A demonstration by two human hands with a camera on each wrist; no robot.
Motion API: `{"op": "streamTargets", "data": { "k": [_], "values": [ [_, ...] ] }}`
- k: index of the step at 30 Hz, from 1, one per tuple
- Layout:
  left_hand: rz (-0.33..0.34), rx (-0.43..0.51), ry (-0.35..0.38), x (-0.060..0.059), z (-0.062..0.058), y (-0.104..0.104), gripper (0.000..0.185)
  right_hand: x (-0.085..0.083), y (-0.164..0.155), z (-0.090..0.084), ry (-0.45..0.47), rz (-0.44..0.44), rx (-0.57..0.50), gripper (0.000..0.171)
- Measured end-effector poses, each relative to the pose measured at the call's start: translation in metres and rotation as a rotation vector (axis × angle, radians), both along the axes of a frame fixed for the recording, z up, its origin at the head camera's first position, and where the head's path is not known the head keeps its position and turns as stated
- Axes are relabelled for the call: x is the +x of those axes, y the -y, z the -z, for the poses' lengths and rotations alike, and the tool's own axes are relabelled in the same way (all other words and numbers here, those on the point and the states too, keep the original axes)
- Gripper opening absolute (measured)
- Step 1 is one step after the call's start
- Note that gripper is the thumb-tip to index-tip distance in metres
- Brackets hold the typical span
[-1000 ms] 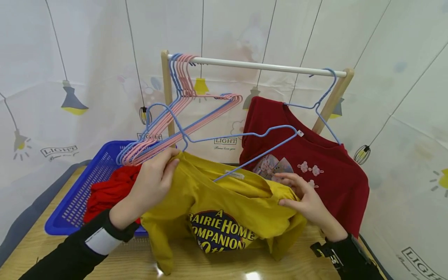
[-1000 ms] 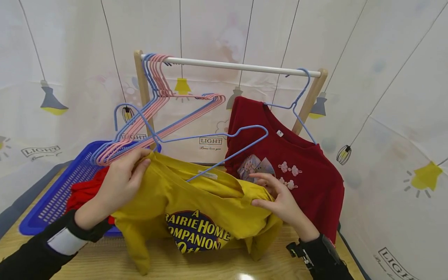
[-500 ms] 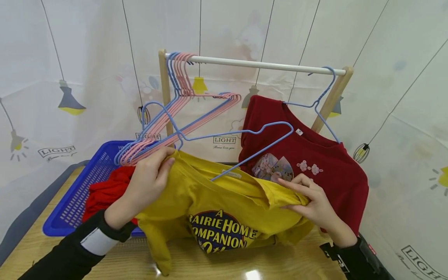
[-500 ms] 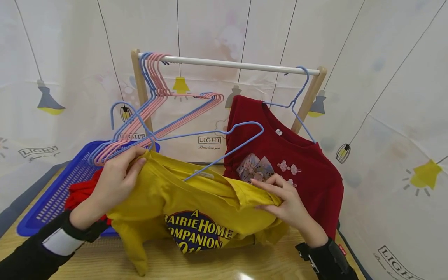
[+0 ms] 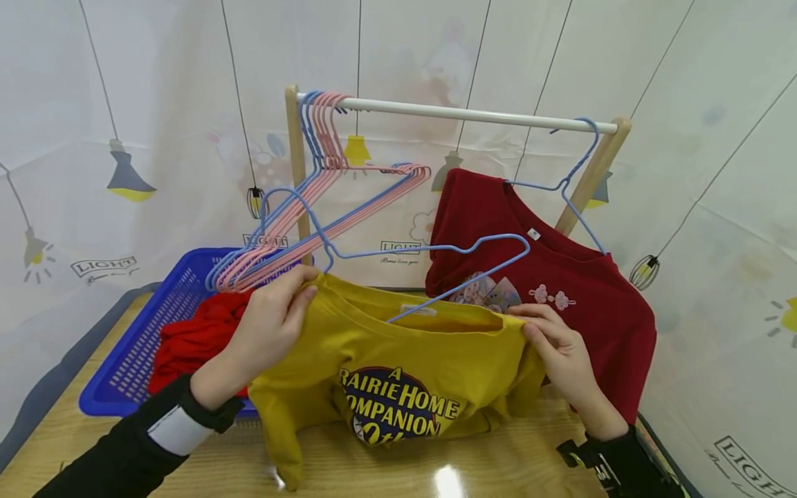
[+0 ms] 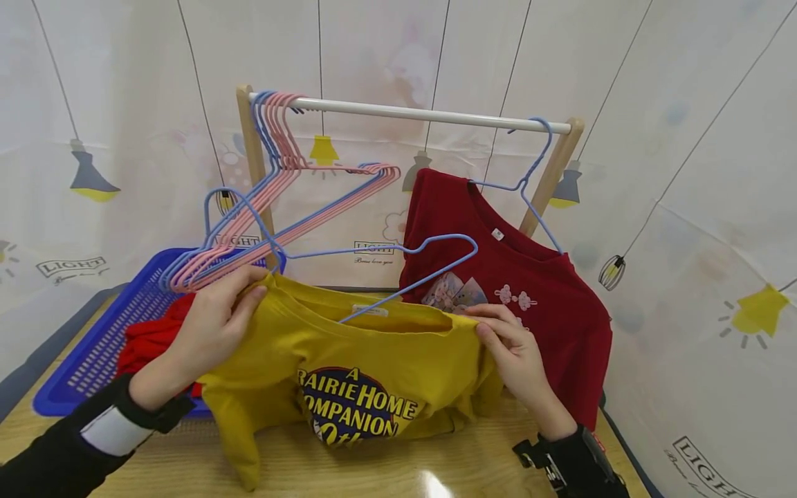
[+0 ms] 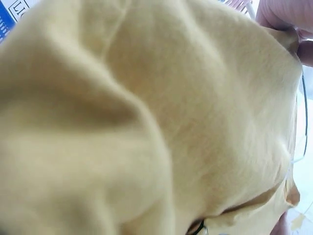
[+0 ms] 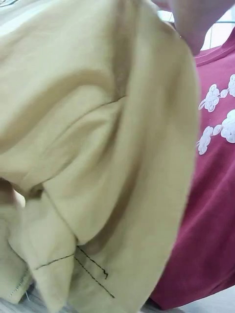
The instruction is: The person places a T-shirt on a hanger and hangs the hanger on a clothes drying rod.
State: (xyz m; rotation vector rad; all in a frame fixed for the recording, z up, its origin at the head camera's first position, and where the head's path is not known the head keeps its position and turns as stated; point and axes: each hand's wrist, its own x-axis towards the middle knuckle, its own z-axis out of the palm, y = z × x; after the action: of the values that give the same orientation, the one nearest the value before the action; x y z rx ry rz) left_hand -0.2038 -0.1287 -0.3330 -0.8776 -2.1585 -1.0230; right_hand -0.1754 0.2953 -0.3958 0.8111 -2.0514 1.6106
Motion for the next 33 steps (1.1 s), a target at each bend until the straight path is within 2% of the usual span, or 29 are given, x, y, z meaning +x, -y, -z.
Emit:
{"op": "streamTargets", "data": {
  "k": [6,14,23,33],
  "values": [
    [0.006,-0.019,-0.03,0.0,0.002,-0.001,0.018,0.004,0.006,-0.002,0.07,0.129,-0.17,0.027],
    [-0.006,-0.037,-0.06,0.003,0.008,-0.001,0.023,0.002,0.01,-0.002,0.031,0.293,-0.27,0.024],
    [-0.015,-0.059,-0.095,0.01,0.015,-0.004,0.024,0.001,0.005,-0.006,-0.051,0.235,-0.425,0.024],
    [-0.023,-0.096,-0.13,0.011,0.023,-0.011,0.025,0.0,-0.004,-0.003,-0.082,0.259,-0.51,0.021]
  ]
}}
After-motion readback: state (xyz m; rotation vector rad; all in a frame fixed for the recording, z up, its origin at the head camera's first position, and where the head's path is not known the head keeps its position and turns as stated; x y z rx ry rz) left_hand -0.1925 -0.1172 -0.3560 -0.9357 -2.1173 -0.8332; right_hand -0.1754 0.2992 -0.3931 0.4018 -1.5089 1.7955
